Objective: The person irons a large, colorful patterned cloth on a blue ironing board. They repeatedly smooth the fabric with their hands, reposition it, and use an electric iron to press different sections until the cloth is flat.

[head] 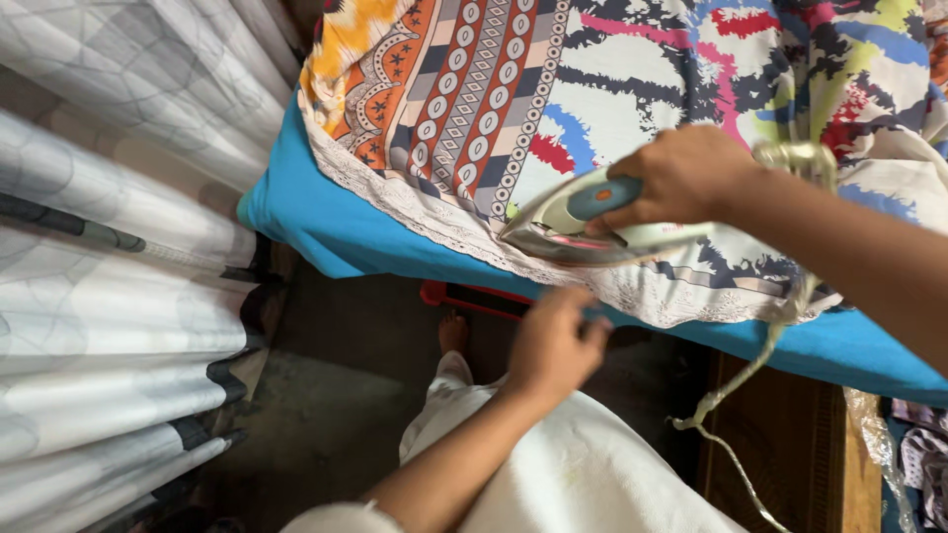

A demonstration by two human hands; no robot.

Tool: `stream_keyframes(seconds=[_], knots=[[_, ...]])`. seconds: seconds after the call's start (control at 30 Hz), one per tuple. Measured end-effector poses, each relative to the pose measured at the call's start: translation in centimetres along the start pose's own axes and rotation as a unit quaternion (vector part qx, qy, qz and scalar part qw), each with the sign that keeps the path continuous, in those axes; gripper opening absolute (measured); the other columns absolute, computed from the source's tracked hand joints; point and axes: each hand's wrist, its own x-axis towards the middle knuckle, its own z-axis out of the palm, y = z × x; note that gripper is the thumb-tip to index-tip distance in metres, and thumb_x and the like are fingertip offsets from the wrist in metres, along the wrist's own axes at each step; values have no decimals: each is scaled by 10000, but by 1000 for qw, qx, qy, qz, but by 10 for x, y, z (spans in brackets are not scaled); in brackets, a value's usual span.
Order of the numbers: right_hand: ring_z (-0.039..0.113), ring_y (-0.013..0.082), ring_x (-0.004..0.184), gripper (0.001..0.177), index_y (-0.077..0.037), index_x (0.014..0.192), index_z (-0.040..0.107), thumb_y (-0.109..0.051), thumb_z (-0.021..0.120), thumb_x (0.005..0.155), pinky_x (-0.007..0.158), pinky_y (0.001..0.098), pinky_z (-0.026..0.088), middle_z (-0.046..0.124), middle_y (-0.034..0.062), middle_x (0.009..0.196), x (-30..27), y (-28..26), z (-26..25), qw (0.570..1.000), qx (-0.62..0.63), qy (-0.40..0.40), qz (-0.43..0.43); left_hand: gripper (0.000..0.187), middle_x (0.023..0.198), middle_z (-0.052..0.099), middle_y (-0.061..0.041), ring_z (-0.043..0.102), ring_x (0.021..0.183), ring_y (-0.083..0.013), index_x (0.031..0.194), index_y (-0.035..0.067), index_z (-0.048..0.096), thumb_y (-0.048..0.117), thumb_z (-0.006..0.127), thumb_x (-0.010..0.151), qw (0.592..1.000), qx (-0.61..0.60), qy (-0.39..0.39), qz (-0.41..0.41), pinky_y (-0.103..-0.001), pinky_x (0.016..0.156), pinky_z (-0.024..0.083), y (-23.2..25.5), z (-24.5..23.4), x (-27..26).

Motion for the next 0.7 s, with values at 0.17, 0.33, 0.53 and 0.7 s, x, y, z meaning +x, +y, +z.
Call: stream_keyframes(seconds=[0.17, 0.33, 0.53, 0.7], knots=[[737, 290, 695, 727, -254, 962, 811, -895, 607, 686, 651, 424, 577, 744, 91, 726, -26, -16, 6, 987, 65, 7, 145, 448, 869, 700, -125, 697, 763, -276, 1224, 54, 511, 219, 775, 902, 919, -21, 324, -223, -411, 715, 550, -35, -53, 36], [721, 267, 693, 748, -207, 913, 814, -904, 581, 772, 627, 429, 564, 730, 96, 733, -28, -25, 7, 972, 99, 40, 211, 558, 786, 743, -119, 731, 749, -287, 1223, 66, 525, 152, 839, 770, 902, 38, 312, -297, -419, 730, 541, -35, -85, 68], [739, 247, 635, 694, -281, 991, 791, -886, 572, 731, 617, 403, 588, 740, 67, 705, -28, -29, 2, 989, 63, 12, 133, 214, 732, 751, -90, 747, 660, -215, 978, 47, 693, 46, 766, 777, 920, -2, 301, -252, -344, 648, 572, -26, -94, 63], [731, 272, 673, 656, -263, 919, 805, -857, 602, 731, 677, 419, 583, 745, 67, 716, -31, -49, -6, 988, 83, 24, 128, 74, 694, 717, -39, 730, 642, -133, 876, -1, 760, -1, 716, 817, 905, -131, 296, -278, -256, 605, 577, -33, -106, 50]])
